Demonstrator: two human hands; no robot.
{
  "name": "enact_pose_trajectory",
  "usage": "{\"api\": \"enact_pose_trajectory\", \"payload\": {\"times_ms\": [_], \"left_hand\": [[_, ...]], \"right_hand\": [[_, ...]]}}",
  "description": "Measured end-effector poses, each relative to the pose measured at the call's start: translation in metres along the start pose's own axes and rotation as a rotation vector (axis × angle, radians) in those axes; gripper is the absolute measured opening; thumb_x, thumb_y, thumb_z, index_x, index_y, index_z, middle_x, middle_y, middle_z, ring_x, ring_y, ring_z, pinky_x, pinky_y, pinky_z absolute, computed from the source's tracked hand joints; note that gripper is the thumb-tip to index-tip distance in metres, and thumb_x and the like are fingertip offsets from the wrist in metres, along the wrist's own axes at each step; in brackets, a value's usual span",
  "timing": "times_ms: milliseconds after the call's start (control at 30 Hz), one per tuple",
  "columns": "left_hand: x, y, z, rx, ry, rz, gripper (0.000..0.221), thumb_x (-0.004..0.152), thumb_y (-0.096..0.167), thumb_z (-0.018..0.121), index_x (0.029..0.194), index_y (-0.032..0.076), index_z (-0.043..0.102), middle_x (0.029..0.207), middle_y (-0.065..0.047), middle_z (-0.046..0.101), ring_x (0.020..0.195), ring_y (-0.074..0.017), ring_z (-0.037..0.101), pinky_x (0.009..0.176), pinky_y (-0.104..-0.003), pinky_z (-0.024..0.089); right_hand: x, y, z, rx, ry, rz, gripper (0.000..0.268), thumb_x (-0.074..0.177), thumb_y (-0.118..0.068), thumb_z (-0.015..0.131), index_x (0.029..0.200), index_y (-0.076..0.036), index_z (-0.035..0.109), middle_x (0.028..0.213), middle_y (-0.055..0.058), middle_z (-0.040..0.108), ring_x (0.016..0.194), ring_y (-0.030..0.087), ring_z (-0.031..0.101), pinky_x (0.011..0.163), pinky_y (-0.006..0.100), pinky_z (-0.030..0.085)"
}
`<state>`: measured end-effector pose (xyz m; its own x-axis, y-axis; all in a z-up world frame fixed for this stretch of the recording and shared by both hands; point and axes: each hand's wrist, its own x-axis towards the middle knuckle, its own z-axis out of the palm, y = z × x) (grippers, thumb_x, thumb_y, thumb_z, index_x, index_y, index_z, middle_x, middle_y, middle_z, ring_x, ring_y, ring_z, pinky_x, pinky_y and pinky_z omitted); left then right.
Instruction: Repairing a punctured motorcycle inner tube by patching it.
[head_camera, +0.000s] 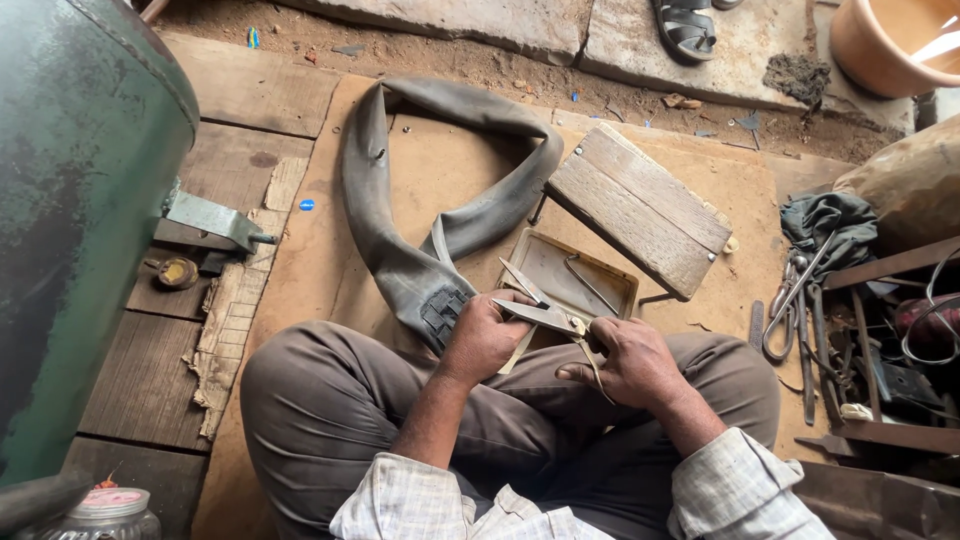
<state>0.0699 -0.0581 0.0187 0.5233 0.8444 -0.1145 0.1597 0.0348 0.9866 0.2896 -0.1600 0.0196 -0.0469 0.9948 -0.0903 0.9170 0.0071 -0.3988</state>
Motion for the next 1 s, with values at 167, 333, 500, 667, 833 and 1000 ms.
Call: {"api": "enact_pose_trajectory", "payload": {"times_ms": [167,333,500,667,833,1000], "left_hand": [[0.001,-0.008,0.002,-0.056,-0.01,-0.04,0.019,0.083,0.008,0.068,0.099,0.003,0.079,0.09,-0.007,0.081,0.084,-0.0126,0.075,0.08,-0.029,0.059],[0.002,-0.004,0.003,-0.012,-0.011,-0.069,0.021,0.082,0.01,0.068,0.099,0.002,0.077,0.089,-0.008,0.08,0.083,-0.0144,0.075,0.079,-0.03,0.06],[0.003,-0.002,0.005,0.032,-0.001,-0.034,0.024,0.082,0.012,0.068,0.101,0.002,0.077,0.093,-0.01,0.081,0.087,-0.0176,0.077,0.082,-0.033,0.06],[0.004,-0.002,0.006,0.058,0.012,-0.061,0.026,0.083,0.014,0.068,0.104,0.001,0.077,0.094,-0.012,0.081,0.087,-0.0189,0.078,0.082,-0.033,0.06],[0.004,-0.005,0.008,0.023,0.078,-0.062,0.028,0.085,0.018,0.071,0.107,0.002,0.077,0.094,-0.011,0.082,0.084,-0.0171,0.077,0.079,-0.032,0.059],[0.006,-0.014,0.016,0.049,0.245,-0.021,0.027,0.084,0.021,0.076,0.104,0.002,0.078,0.085,-0.009,0.08,0.077,-0.0141,0.074,0.072,-0.03,0.058]], "right_hand": [[-0.001,0.003,0.001,0.012,0.052,-0.049,0.065,0.064,-0.065,0.084,0.075,-0.005,0.061,0.066,0.014,0.061,0.067,0.037,0.064,0.061,0.047,0.05],[-0.004,0.013,0.003,-0.02,0.062,-0.062,0.063,0.067,-0.063,0.084,0.071,-0.005,0.059,0.063,0.014,0.06,0.063,0.037,0.064,0.058,0.047,0.05],[-0.006,0.024,0.0,-0.036,0.102,-0.121,0.058,0.07,-0.059,0.084,0.074,-0.006,0.062,0.065,0.013,0.063,0.064,0.036,0.065,0.057,0.047,0.05],[-0.007,0.029,0.005,-0.046,0.109,-0.093,0.056,0.071,-0.059,0.083,0.076,-0.007,0.064,0.067,0.012,0.065,0.066,0.035,0.067,0.058,0.046,0.052],[0.003,0.031,-0.006,-0.089,0.093,0.047,0.057,0.067,-0.062,0.084,0.074,-0.008,0.066,0.068,0.012,0.066,0.067,0.033,0.067,0.061,0.045,0.053],[0.032,0.08,-0.034,-0.32,0.191,0.43,0.036,0.082,-0.049,0.079,0.088,-0.014,0.075,0.081,0.013,0.073,0.077,0.03,0.071,0.068,0.044,0.055]]}}
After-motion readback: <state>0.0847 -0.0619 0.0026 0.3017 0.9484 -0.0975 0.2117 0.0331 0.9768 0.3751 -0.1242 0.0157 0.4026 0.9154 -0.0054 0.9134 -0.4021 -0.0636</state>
